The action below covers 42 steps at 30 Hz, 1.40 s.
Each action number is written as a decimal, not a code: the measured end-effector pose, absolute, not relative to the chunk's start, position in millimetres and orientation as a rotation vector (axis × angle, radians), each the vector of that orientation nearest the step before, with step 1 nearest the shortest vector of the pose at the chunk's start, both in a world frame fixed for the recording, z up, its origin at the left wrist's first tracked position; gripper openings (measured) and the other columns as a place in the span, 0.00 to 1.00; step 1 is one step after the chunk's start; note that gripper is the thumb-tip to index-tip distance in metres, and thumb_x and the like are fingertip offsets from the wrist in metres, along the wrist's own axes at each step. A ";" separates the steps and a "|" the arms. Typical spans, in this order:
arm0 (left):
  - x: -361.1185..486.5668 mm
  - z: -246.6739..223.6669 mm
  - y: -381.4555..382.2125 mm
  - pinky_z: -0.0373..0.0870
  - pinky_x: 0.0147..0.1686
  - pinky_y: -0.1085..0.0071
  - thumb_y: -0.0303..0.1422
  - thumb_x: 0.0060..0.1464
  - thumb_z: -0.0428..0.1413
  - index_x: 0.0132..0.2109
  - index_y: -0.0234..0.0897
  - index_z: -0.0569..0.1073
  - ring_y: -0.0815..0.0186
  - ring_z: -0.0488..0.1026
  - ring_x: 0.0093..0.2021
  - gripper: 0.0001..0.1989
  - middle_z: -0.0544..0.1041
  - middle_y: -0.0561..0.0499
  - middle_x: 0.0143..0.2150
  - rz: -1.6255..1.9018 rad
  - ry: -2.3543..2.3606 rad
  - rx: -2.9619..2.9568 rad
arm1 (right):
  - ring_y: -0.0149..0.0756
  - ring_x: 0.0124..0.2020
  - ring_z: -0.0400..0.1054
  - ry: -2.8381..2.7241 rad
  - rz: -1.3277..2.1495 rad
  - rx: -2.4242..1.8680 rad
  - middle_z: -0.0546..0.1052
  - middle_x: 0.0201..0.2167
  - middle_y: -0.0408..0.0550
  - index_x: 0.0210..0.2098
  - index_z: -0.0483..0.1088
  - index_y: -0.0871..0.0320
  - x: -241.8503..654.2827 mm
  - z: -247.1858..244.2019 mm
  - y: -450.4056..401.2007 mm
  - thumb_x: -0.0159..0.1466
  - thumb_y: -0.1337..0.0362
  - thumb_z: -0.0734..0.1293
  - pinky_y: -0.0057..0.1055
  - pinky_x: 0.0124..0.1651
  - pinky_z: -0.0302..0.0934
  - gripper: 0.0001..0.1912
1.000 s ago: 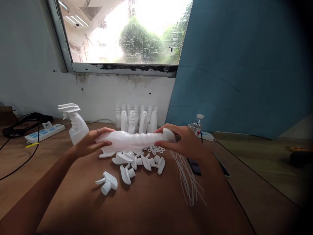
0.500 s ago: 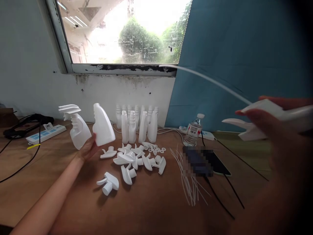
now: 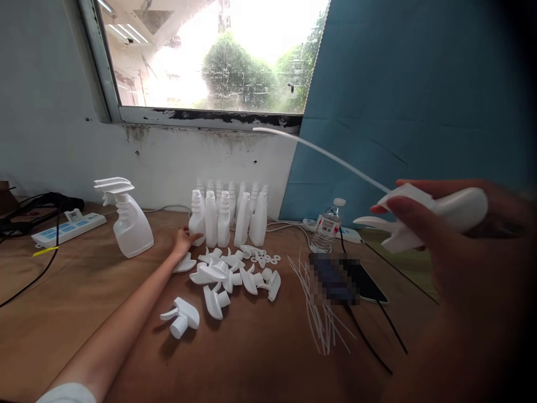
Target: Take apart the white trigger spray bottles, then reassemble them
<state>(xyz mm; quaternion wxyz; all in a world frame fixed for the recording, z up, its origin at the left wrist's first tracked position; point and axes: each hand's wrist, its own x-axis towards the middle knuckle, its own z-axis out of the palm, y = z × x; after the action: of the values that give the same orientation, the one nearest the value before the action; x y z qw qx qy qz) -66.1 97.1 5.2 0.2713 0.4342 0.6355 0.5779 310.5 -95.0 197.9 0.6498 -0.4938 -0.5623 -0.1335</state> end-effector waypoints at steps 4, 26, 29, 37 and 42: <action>-61.4 23.7 85.6 0.71 0.48 0.55 0.28 0.30 0.69 0.41 0.31 0.69 0.51 0.74 0.47 0.27 0.73 0.39 0.46 1.671 1.752 1.189 | 0.33 0.22 0.67 -1.235 -0.216 -1.158 0.75 0.26 0.45 0.40 0.77 0.52 301.9 203.7 -93.0 0.48 0.54 0.77 0.29 0.20 0.58 0.20; 56.5 160.7 -36.4 0.71 0.42 0.69 0.45 0.62 0.46 0.54 0.40 0.68 0.64 0.73 0.43 0.19 0.74 0.47 0.46 1.308 0.629 1.472 | 0.29 0.24 0.67 -2.009 -0.216 -0.761 0.73 0.54 0.50 0.50 0.68 0.52 215.2 162.5 -57.8 0.63 0.60 0.66 0.31 0.24 0.60 0.15; 53.8 154.7 -31.0 0.70 0.38 0.71 0.41 0.62 0.46 0.51 0.37 0.68 0.65 0.72 0.38 0.16 0.74 0.48 0.42 1.302 0.785 1.601 | 0.26 0.21 0.63 -1.885 -0.008 -0.833 0.78 0.43 0.46 0.42 0.72 0.53 216.9 162.9 -54.0 0.65 0.59 0.65 0.29 0.24 0.59 0.08; 66.1 141.3 -37.4 0.66 0.31 0.72 0.26 0.59 0.45 0.41 0.36 0.71 0.70 0.67 0.30 0.10 0.72 0.50 0.40 1.174 0.862 2.282 | 0.24 0.20 0.60 -1.696 0.299 -0.868 0.75 0.31 0.43 0.32 0.72 0.55 217.7 163.0 -48.3 0.64 0.54 0.65 0.26 0.24 0.57 0.12; 54.4 147.6 -31.8 0.67 0.47 0.66 0.23 0.60 0.44 0.39 0.35 0.72 0.63 0.70 0.47 0.12 0.74 0.47 0.41 1.240 0.733 2.540 | 0.20 0.12 0.44 -1.573 0.886 -0.654 0.70 0.25 0.40 0.27 0.65 0.56 212.2 159.2 -44.5 0.65 0.44 0.58 0.26 0.15 0.46 0.23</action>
<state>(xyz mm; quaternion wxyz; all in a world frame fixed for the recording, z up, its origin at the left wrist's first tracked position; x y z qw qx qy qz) 54.4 -31.8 147.6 0.1106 0.8644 0.2495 0.4222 212.2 -44.5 159.2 0.5733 -0.2788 -0.6713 0.3782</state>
